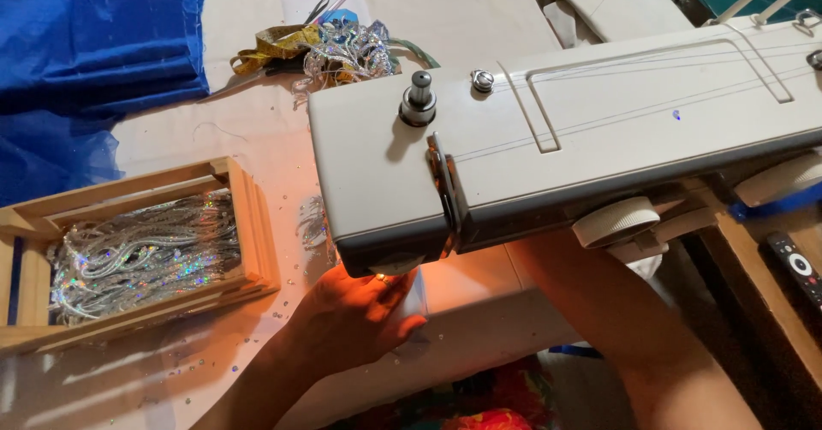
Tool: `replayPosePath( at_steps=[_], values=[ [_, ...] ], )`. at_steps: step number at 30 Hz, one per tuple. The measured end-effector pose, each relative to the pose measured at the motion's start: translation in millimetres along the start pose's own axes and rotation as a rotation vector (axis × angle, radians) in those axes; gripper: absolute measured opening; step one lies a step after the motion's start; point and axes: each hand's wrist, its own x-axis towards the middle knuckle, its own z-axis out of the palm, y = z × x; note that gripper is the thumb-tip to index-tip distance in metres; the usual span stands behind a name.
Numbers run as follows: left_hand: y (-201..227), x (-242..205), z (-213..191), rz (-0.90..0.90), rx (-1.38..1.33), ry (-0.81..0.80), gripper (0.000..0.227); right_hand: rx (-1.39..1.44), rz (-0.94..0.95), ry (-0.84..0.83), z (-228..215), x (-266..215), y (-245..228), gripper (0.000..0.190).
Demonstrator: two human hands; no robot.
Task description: Sewing silver sequin trim onto blue fabric using a sewing machine, including picking and preparing the trim from a storage box.
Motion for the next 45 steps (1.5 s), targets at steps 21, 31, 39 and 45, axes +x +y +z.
replayPosePath(
  at_steps=[21, 31, 39, 45],
  values=[
    [-1.7, 0.4, -7.0, -0.107, -0.149, 0.001, 0.053, 0.11, 0.089, -0.03, -4.2, -11.4, -8.2, 0.017],
    [-4.3, -1.3, -2.3, -0.111, -0.08, 0.013, 0.047, 0.162, 0.131, -0.044, -9.9, -19.2, -13.7, 0.02],
    [-4.4, -3.6, 3.2, -0.116, -0.06, -0.004, 0.054, 0.205, 0.165, -0.055, -13.5, -20.9, -13.8, 0.023],
    [-5.1, -2.8, 2.0, -0.088, -0.007, -0.025, 0.049, 0.239, 0.187, -0.059, -16.8, -20.7, -16.7, 0.025]
  ],
)
